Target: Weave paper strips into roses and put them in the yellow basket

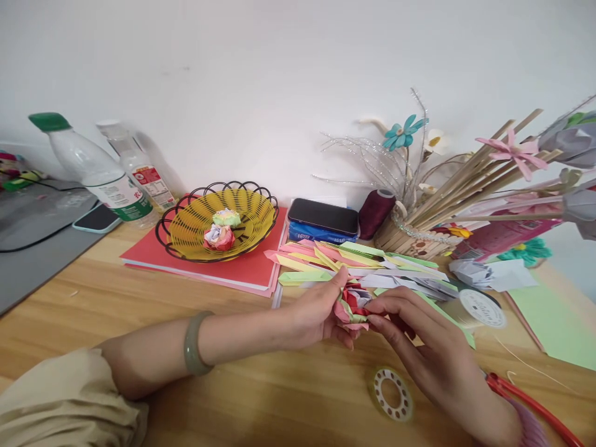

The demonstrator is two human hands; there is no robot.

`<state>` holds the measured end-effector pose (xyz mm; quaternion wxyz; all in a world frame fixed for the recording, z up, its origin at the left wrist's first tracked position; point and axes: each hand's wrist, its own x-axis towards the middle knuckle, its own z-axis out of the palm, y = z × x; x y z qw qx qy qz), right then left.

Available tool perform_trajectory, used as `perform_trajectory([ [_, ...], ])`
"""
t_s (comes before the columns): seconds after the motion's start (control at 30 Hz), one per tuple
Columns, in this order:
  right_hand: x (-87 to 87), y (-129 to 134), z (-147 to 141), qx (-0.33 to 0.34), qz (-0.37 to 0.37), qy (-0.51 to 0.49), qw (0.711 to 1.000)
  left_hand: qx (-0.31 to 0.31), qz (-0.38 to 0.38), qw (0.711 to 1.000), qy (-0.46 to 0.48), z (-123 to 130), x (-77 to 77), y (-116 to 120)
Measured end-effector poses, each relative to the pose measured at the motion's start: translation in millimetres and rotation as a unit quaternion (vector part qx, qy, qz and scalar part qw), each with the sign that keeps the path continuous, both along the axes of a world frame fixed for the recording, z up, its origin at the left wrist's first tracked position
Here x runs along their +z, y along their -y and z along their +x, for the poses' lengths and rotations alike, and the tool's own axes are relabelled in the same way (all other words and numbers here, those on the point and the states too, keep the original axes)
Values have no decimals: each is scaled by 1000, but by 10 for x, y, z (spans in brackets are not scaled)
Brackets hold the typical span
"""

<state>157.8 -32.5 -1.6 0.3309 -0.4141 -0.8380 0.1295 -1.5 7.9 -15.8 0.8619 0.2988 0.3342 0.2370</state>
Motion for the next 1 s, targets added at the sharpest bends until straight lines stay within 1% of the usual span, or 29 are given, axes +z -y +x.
perform_trajectory([
  [0.17, -37, 1, 10, -13, 75, 54, 996, -8, 5, 1000, -6, 0, -3, 7],
  [0.27, -33, 1, 4, -10, 88, 64, 994, -10, 4, 1000, -7, -3, -9, 12],
  [0.43, -14, 2, -9, -5, 70, 60, 996, -16, 0, 1000, -15, -1, -2, 15],
  [0.57, -8, 3, -11, -4, 41, 51, 998, -18, 1, 1000, -17, 6, 9, 16],
  [0.77, -11, 9, 3, 9, 3, 41, 999, -12, 11, 1000, -17, 9, -22, 10],
  [1.0, 3, 20, -9, 7, -10, 28, 1000, -14, 26, 999, -18, 9, -27, 9],
])
